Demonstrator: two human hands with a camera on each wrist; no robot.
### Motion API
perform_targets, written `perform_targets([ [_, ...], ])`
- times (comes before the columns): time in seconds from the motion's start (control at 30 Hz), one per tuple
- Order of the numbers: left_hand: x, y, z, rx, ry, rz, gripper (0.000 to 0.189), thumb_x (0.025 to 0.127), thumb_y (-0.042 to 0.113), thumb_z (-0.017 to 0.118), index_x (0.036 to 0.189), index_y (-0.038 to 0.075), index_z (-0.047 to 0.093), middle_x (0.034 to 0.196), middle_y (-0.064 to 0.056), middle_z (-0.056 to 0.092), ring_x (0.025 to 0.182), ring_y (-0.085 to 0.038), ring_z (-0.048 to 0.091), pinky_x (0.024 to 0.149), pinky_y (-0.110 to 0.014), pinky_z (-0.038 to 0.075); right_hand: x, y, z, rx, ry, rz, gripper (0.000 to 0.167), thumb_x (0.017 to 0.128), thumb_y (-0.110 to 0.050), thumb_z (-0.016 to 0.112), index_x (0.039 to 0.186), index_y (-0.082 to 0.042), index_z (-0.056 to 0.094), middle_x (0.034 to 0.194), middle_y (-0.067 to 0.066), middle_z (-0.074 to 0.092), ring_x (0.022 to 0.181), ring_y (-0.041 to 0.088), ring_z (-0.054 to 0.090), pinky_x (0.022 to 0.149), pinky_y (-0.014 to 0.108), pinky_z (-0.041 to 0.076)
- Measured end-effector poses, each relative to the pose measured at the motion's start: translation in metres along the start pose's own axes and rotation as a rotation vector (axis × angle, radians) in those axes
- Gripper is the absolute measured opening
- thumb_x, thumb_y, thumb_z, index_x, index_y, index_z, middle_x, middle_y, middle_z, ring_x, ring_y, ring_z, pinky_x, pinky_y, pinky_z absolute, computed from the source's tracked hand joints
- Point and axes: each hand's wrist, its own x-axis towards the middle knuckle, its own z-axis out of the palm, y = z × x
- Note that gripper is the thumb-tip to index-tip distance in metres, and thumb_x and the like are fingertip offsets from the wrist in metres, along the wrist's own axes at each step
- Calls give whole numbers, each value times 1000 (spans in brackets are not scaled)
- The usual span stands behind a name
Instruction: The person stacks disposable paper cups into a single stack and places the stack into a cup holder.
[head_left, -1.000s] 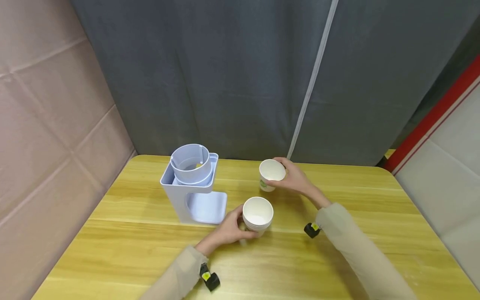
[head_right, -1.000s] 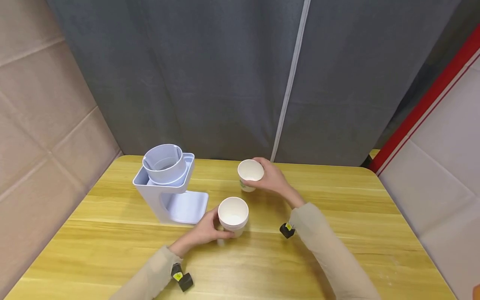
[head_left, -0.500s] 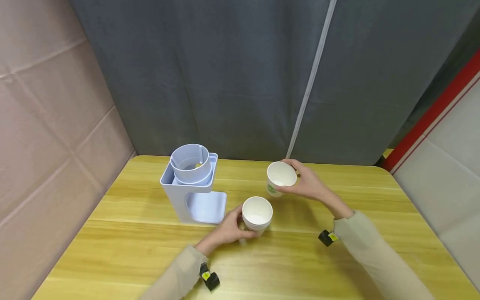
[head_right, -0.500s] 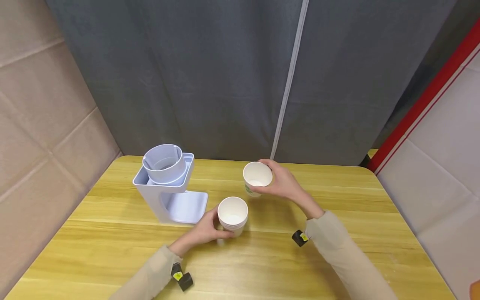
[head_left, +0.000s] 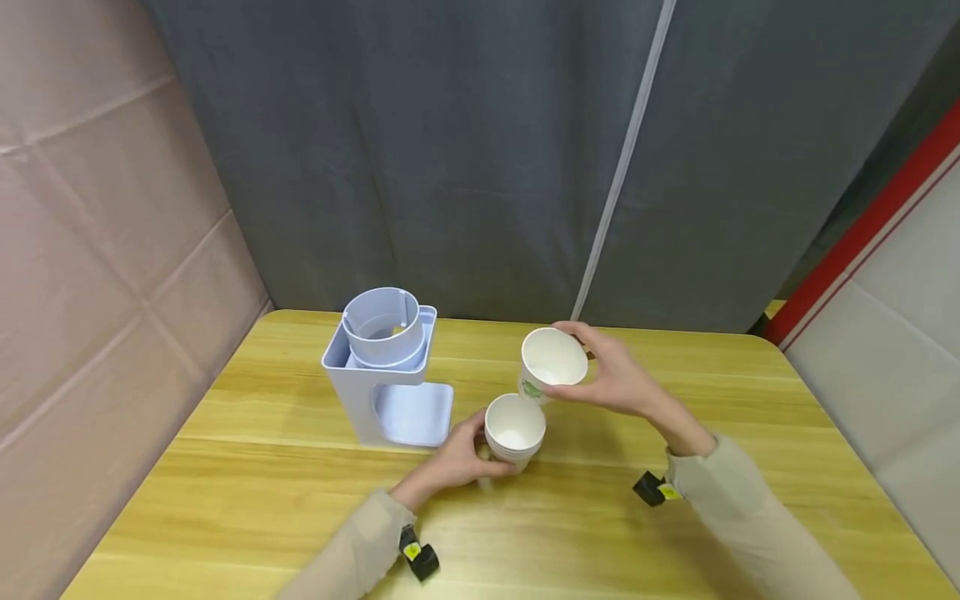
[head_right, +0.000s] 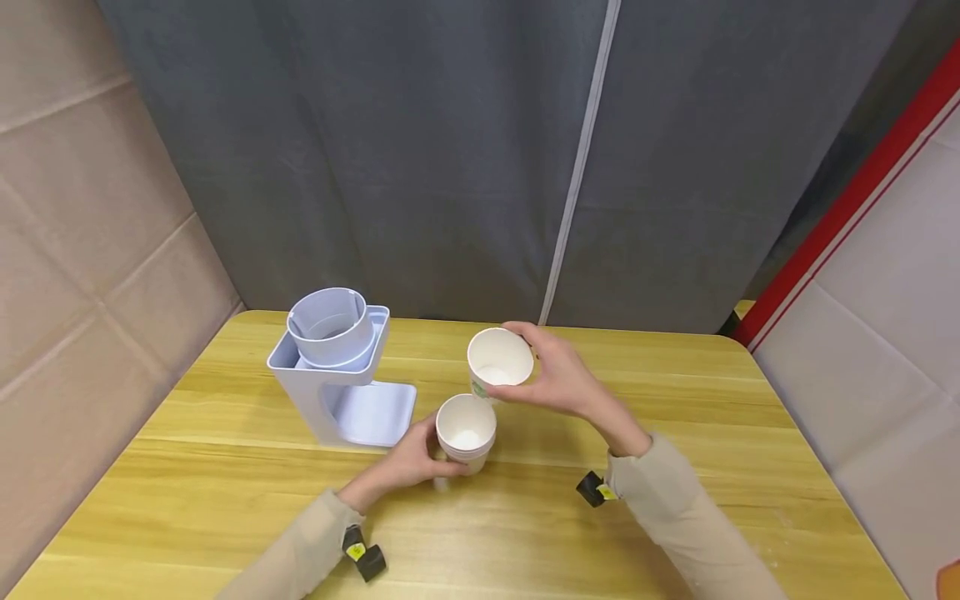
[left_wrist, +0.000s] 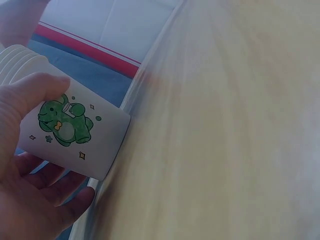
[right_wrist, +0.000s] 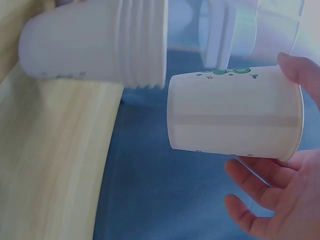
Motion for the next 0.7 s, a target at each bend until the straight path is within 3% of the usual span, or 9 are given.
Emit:
perform_targets([
  [0.1,2,-14,2,6,0,-18,72,69,4,80,131,-4,45,123,-17,56,112,-30,54,96,-35,43,0,-9,2,2,-13,-26,73,63,-24,86,124,-3,52,105,4,64,91,17,59,78,38,51],
  [0.2,3,-18,1,5,-5,-23,71,69,8,81,131,-1,46,123,-14,57,111,-27,55,96,-34,43,0,-17,4,6,-29,-53,73,63,-26,86,124,-3,53,107,4,63,92,17,58,77,38,51],
  [0.7,3,-20,0,8,-20,-17,69,71,12,81,131,4,47,121,-9,58,110,-24,56,96,-35,43,-1,-23,22,85,-109,-68,76,65,-26,86,127,-1,50,118,7,60,101,20,58,82,41,50],
])
